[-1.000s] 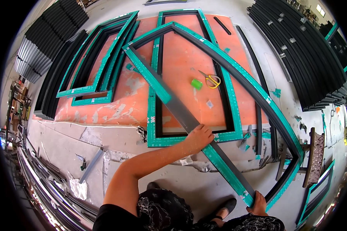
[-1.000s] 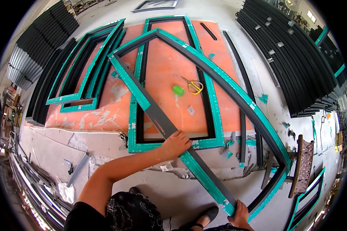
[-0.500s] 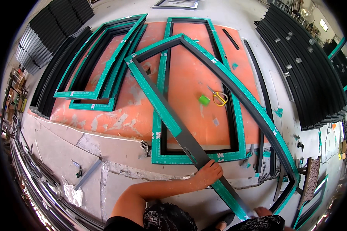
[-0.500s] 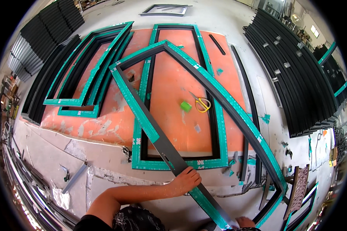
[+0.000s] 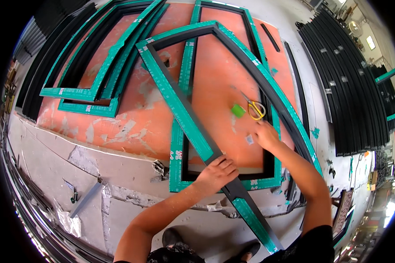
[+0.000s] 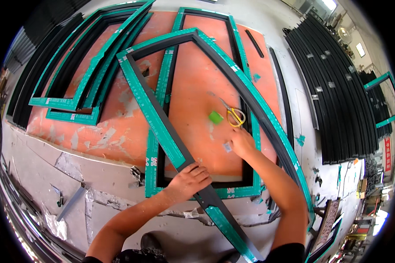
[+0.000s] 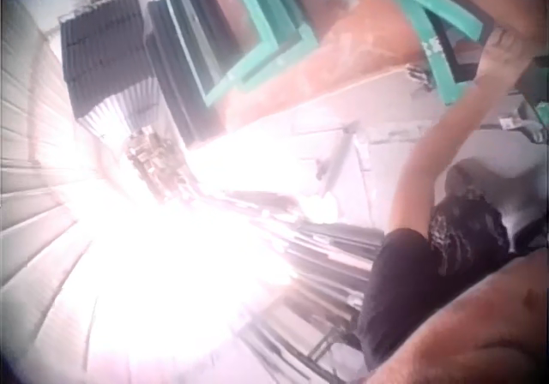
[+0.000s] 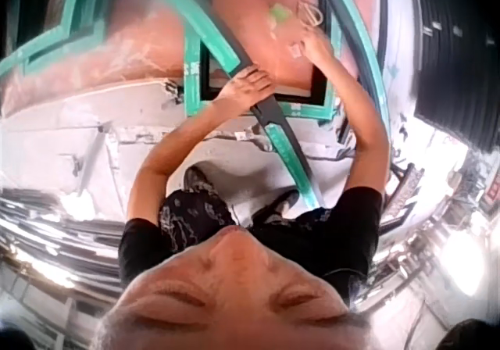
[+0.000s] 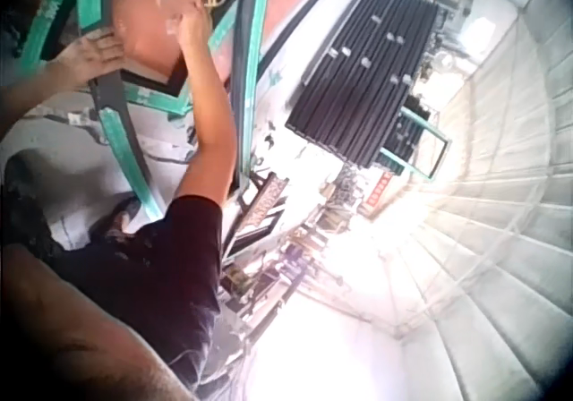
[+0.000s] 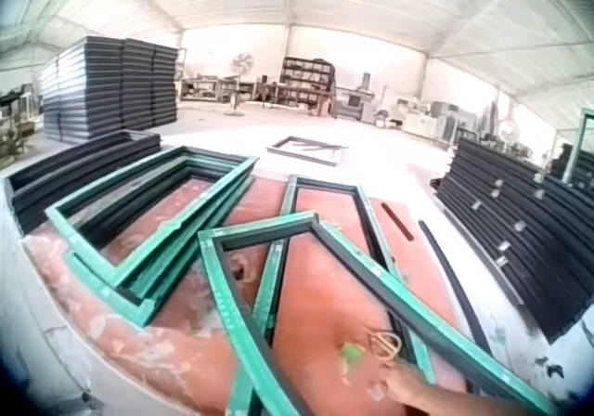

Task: The person assembles metal window frames by cutting rubber seals with scissors and pressing the seals into the frame grooves by hand. The person handles several window frame components, a roll of green tape, and rubber strips, eventually moving the partially completed frames onto a stack.

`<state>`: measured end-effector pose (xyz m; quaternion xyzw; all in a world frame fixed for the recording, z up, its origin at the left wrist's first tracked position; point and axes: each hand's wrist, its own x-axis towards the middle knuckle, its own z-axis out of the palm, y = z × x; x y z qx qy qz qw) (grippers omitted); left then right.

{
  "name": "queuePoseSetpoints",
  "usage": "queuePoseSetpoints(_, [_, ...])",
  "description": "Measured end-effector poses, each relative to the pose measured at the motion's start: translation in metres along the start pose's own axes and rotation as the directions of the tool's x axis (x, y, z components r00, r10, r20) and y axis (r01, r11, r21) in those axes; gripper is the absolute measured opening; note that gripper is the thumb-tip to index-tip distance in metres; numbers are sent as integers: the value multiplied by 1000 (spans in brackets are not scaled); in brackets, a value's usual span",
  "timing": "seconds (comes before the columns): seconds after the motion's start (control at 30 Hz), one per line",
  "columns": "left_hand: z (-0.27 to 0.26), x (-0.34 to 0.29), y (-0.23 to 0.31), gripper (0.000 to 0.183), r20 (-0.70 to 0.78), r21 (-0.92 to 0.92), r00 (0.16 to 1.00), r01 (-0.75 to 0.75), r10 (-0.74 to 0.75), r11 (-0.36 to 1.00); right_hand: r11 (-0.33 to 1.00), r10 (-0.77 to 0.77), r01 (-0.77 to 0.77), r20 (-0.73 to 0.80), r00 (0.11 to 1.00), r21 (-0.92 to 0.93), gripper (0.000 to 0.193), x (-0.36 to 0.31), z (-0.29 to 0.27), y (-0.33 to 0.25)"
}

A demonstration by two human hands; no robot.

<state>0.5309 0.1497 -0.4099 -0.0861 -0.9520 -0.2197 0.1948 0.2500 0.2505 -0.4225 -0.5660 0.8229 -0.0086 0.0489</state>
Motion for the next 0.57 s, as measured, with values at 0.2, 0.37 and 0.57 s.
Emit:
queuePoseSetpoints(0.2, [6,0,-2,27,-4,4,1000,-8,8,1000,950,285,-277,-34,958,148,41,123,65,-20])
queuePoseSetpoints(0.37, [12,-2,-3,26,-21,5,1000,-9,9,1000,847,446,-468,142,884,251,45,104,90,-15])
queuePoseSetpoints(0.57, [7,-6,-4,30,-11,-25,1000,-2,1,1000,418,133,-263,228,965,870,54,3,18,-30])
